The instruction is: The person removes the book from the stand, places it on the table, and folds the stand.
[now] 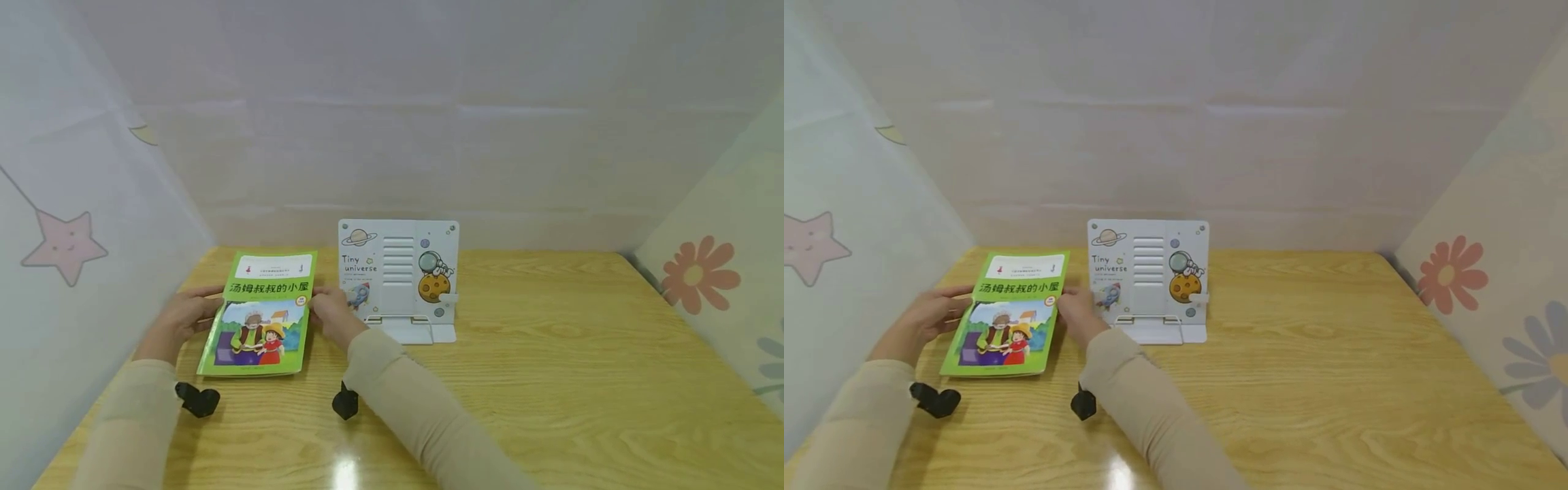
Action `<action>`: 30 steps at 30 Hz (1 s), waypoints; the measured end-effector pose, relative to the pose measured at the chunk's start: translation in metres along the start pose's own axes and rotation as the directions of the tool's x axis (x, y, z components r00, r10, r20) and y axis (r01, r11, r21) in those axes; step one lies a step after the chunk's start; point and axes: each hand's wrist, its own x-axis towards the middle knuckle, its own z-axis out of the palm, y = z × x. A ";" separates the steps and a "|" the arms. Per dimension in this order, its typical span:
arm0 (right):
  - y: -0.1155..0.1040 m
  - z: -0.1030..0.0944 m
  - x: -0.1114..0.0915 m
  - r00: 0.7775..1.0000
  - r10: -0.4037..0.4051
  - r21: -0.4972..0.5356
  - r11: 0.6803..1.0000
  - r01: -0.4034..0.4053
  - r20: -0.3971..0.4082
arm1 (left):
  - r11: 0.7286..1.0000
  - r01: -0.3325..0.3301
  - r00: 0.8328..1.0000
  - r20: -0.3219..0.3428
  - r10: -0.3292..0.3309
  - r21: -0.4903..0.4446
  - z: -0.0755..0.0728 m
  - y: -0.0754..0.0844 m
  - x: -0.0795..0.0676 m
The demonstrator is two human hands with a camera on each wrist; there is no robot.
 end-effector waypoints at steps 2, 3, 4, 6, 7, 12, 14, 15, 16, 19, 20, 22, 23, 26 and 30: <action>0.002 0.000 0.000 1.000 0.005 -0.005 1.000 -0.005 0.000 | 1.000 0.004 1.000 -0.001 -0.004 0.012 0.001 -0.002 0.001; 0.004 -0.001 0.001 1.000 0.006 0.000 1.000 -0.006 0.000 | 1.000 0.006 1.000 -0.003 -0.006 0.025 0.001 -0.003 0.002; 0.006 -0.001 0.001 1.000 0.007 0.009 1.000 -0.007 0.003 | 0.999 0.007 1.000 -0.004 -0.007 0.037 0.001 -0.004 0.002; 0.009 -0.002 0.004 1.000 0.017 0.021 1.000 -0.017 0.010 | 0.998 0.012 1.000 -0.005 -0.012 0.064 0.001 -0.006 0.004; 0.010 -0.002 0.005 1.000 0.023 0.027 0.999 -0.023 0.015 | 0.997 0.017 1.000 -0.006 -0.016 0.078 0.001 -0.007 0.006; 0.013 -0.005 0.008 0.997 0.062 0.027 0.998 -0.063 0.035 | 0.989 0.049 0.999 -0.022 -0.046 0.143 0.001 -0.012 0.012; 0.014 -0.006 0.008 0.997 0.072 0.023 0.997 -0.073 0.040 | 0.982 0.067 0.998 -0.035 -0.061 0.178 0.002 -0.013 0.014; 0.014 -0.007 0.008 0.996 0.074 0.017 0.997 -0.075 0.043 | 0.978 0.076 0.997 -0.043 -0.069 0.192 0.002 -0.014 0.014; 0.015 -0.007 0.008 0.996 0.070 0.010 0.997 -0.071 0.046 | 0.975 0.082 0.996 -0.047 -0.074 0.206 0.003 -0.014 0.015; 0.018 -0.006 0.008 0.998 0.057 -0.027 0.998 -0.056 0.042 | 0.967 0.102 0.994 -0.061 -0.090 0.232 0.004 -0.016 0.016; 0.019 -0.006 0.008 0.998 0.050 -0.037 0.998 -0.049 0.041 | 0.966 0.110 0.993 -0.064 -0.097 0.233 0.005 -0.016 0.016; 0.021 -0.006 0.009 0.998 0.044 -0.048 0.998 -0.042 0.044 | 0.964 0.124 0.991 -0.071 -0.110 0.236 0.005 -0.017 0.017; 0.021 -0.005 0.009 0.998 0.042 -0.049 0.998 -0.040 0.047 | 0.963 0.131 0.990 -0.075 -0.116 0.237 0.005 -0.017 0.017; 0.021 -0.005 0.009 0.997 0.039 -0.044 0.998 -0.036 0.072 | 0.959 0.148 0.987 -0.094 -0.128 0.243 0.006 -0.017 0.018; 0.020 -0.005 0.007 0.995 0.048 -0.055 0.998 -0.044 0.084 | 0.952 0.155 0.984 -0.127 -0.125 0.264 0.010 -0.016 0.018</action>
